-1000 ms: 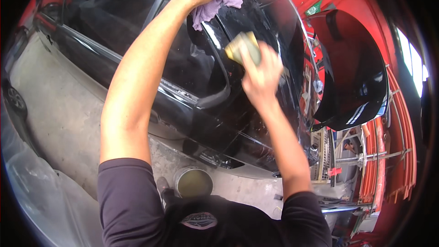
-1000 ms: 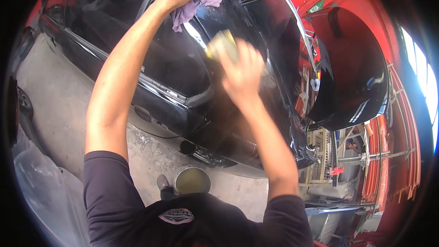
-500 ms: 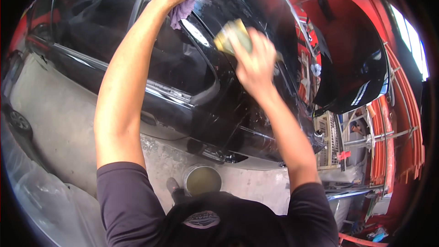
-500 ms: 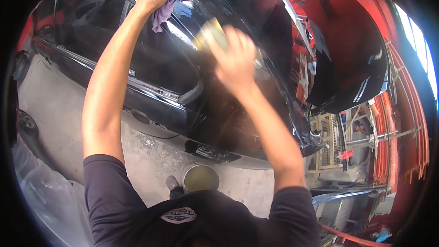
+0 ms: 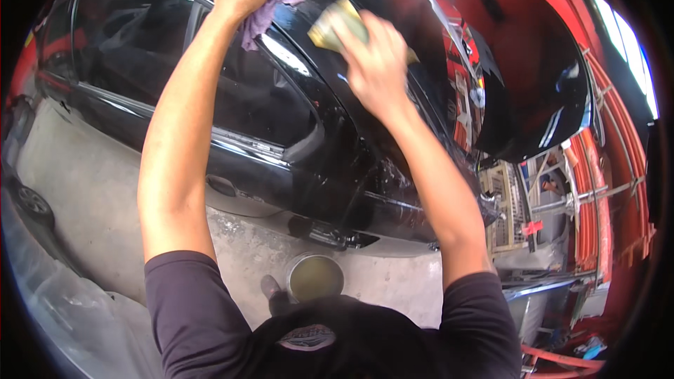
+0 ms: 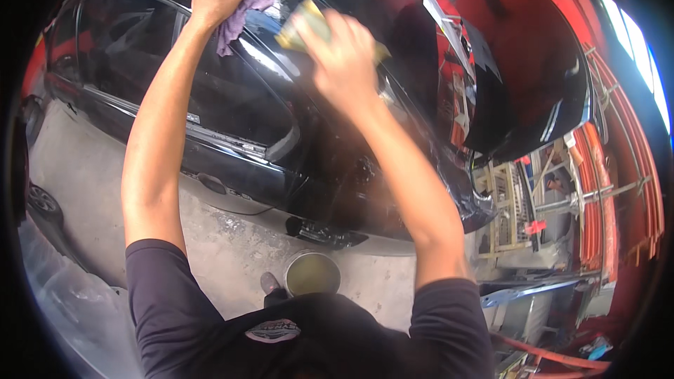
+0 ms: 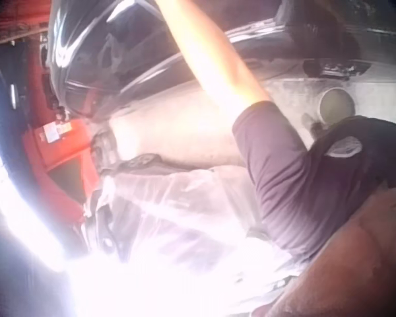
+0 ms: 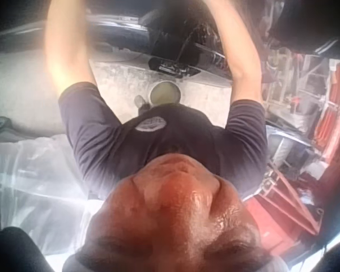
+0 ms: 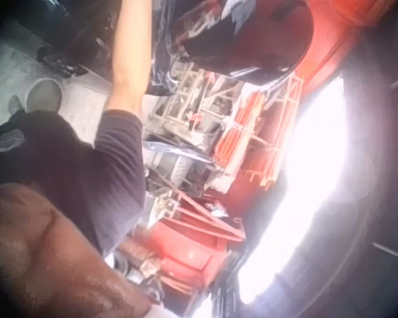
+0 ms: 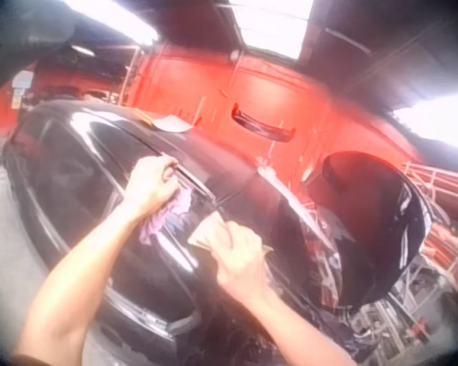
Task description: The person scrubs the rear bumper and trunk of a black car using a yellow sponge and a purple cloth, repeatedly dipping the sponge into a bucket of soapy water. The person wipes the surface in circular and linear motions, focusing on the rear quarter panel and trunk lid.
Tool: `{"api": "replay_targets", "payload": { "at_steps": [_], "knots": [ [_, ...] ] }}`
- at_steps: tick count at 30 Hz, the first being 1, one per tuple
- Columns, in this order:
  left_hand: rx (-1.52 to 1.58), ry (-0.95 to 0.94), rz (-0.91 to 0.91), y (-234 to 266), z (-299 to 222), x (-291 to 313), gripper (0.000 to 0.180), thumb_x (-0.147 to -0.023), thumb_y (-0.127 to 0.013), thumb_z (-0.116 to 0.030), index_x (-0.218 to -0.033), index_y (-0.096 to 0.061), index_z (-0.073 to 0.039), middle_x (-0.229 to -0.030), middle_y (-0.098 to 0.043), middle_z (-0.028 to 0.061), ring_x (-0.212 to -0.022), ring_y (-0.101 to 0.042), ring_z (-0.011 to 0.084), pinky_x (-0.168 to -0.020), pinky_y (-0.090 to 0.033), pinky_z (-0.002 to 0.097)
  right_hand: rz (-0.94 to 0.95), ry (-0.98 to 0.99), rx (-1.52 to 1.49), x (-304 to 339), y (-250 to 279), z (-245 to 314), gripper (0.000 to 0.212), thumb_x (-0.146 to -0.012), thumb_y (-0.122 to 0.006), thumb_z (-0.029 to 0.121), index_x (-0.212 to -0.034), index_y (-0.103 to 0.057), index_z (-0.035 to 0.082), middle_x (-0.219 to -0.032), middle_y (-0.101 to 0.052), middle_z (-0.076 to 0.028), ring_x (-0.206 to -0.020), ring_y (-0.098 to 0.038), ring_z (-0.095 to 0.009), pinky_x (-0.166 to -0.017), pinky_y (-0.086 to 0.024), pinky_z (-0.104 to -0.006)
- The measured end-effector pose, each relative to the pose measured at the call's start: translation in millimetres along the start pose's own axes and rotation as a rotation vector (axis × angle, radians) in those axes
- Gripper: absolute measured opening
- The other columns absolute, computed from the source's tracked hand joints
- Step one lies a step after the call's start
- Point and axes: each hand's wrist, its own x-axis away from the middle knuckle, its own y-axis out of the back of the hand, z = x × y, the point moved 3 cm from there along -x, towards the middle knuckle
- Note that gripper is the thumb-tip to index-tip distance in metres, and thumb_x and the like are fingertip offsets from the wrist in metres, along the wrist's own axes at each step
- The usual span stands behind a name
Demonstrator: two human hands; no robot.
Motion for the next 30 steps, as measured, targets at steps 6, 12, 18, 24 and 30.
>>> {"api": "replay_targets", "payload": {
  "at_steps": [6,12,18,24,30],
  "knots": [
    [0.062,-0.01,0.125,1,34,-3,0.034,-0.09,-0.072,-0.025,-0.119,-0.077,-0.007,-0.115,-0.078,0.017,-0.114,-0.073,0.0382,-0.106,-0.054,0.0498,0.022,-0.025,-0.075,15,12,7,0.072,-0.08,-0.072,0.001,-0.149,-0.066,0.023,-0.133,-0.062,-0.018,-0.12,-0.061,-0.04,-0.099,-0.048,-0.0505],
    [-0.003,-0.008,0.043,-10,11,1,0.038,-0.088,-0.071,-0.029,-0.121,-0.079,-0.011,-0.112,-0.079,0.0163,-0.111,-0.074,0.0381,-0.099,-0.058,0.0469,0.093,-0.097,0.056,109,61,6,0.053,-0.086,-0.075,0.006,-0.139,-0.075,0.016,-0.139,-0.065,-0.021,-0.124,-0.065,-0.04,-0.105,-0.048,-0.0497],
    [0.007,-0.012,0.14,-11,38,0,0.036,-0.094,-0.073,-0.024,-0.126,-0.078,-0.009,-0.118,-0.082,0.0137,-0.11,-0.079,0.0262,-0.099,-0.057,0.0365,-0.065,-0.109,-0.068,-18,-15,-11,0.062,-0.082,-0.072,0.005,-0.142,-0.07,0.021,-0.125,-0.063,-0.018,-0.118,-0.062,-0.038,-0.096,-0.048,-0.051],
    [0.023,-0.034,0.077,-1,30,-3,0.037,-0.094,-0.071,-0.034,-0.123,-0.08,-0.013,-0.112,-0.08,0.0176,-0.106,-0.077,0.0385,-0.095,-0.059,0.0432,0.055,-0.309,0.124,230,113,5,0.057,-0.081,-0.077,0.005,-0.137,-0.076,0.018,-0.137,-0.066,-0.023,-0.121,-0.065,-0.04,-0.097,-0.05,-0.0498],
    [-0.118,-0.018,0.166,-29,12,-8,0.039,-0.096,-0.07,-0.032,-0.129,-0.077,-0.013,-0.122,-0.079,0.0176,-0.113,-0.075,0.0392,-0.099,-0.058,0.0455,-0.037,-0.266,0.049,101,36,37,0.053,-0.081,-0.078,0.007,-0.134,-0.076,0.014,-0.136,-0.065,-0.021,-0.121,-0.064,-0.04,-0.098,-0.049,-0.0521]
  ]
}}
